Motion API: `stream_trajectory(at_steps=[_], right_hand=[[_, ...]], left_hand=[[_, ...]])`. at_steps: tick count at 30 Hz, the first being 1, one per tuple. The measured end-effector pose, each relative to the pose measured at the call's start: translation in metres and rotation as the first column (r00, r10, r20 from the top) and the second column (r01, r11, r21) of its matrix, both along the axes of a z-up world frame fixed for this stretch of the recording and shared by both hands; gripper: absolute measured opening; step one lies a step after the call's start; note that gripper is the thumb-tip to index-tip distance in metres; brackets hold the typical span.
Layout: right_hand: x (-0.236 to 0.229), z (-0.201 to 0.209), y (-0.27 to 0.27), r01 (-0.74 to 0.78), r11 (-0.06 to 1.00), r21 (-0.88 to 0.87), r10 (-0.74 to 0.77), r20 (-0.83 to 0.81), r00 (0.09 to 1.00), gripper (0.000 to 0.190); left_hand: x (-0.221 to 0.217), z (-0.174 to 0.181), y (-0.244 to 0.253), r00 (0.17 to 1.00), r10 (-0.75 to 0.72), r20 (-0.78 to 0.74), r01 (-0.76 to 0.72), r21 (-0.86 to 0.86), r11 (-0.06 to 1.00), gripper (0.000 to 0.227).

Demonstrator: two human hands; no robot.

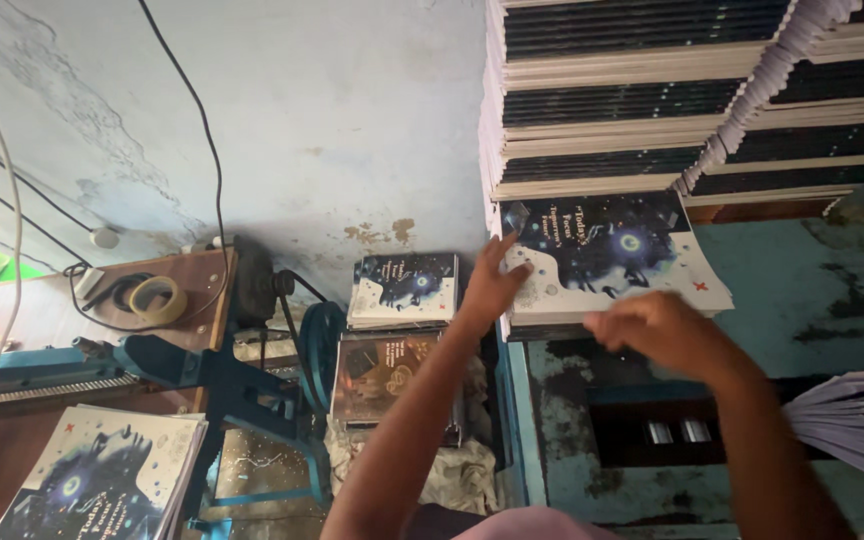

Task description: The person repeatedly picks up stacks of books from a lower pile and places them onto a higher stack on a blue workbench. They handle the books by hand, aligning them as they build the stack.

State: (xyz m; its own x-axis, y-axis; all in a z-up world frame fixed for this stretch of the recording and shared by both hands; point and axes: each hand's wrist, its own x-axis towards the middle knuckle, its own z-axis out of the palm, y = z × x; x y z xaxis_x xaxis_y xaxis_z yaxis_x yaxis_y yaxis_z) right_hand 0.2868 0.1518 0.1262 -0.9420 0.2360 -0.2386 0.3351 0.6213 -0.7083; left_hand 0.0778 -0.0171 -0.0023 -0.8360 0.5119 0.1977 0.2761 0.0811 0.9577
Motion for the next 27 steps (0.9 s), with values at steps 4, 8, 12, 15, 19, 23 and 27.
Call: stream_trajectory(at_steps=[4,8,12,15,19,23,27], right_hand=[[-0.039,0.019,0.006,0.163,0.963,0.215,-0.144,-0.101,0.984,0.055],[-0.082,-0.006,0.023,0.145,0.827,0.543,0.121,-0.425,0.897,0.080],[-0.109,-0.047,0.039,0.059,0.701,0.711,0.057,-0.138,0.989,0.107],[-0.116,-0.067,0.050,0.010,0.723,0.691,0.004,-0.018,1.000,0.113],[-0.117,-0.078,0.059,-0.012,0.722,0.691,0.025,-0.009,1.000,0.115],[-0.120,-0.080,0.062,-0.062,0.735,0.675,0.030,0.059,0.998,0.116],[-0.122,-0.080,0.064,-0.091,0.748,0.658,0.016,0.119,0.993,0.118]], left_hand=[[0.010,0.007,-0.003,0.963,-0.088,0.256,0.047,0.163,0.986,0.061],[0.018,0.020,-0.008,0.941,-0.101,0.323,0.042,0.186,0.982,0.061],[0.021,0.029,-0.012,0.878,-0.163,0.450,0.047,0.259,0.965,0.063],[0.023,0.026,-0.013,0.886,-0.178,0.428,0.044,0.304,0.952,0.063],[0.024,0.019,-0.008,0.882,-0.188,0.432,0.023,0.357,0.934,0.063],[0.021,0.012,-0.005,0.893,-0.170,0.417,0.014,0.352,0.936,0.061],[0.020,0.005,-0.004,0.930,-0.123,0.348,0.013,0.303,0.953,0.058]])
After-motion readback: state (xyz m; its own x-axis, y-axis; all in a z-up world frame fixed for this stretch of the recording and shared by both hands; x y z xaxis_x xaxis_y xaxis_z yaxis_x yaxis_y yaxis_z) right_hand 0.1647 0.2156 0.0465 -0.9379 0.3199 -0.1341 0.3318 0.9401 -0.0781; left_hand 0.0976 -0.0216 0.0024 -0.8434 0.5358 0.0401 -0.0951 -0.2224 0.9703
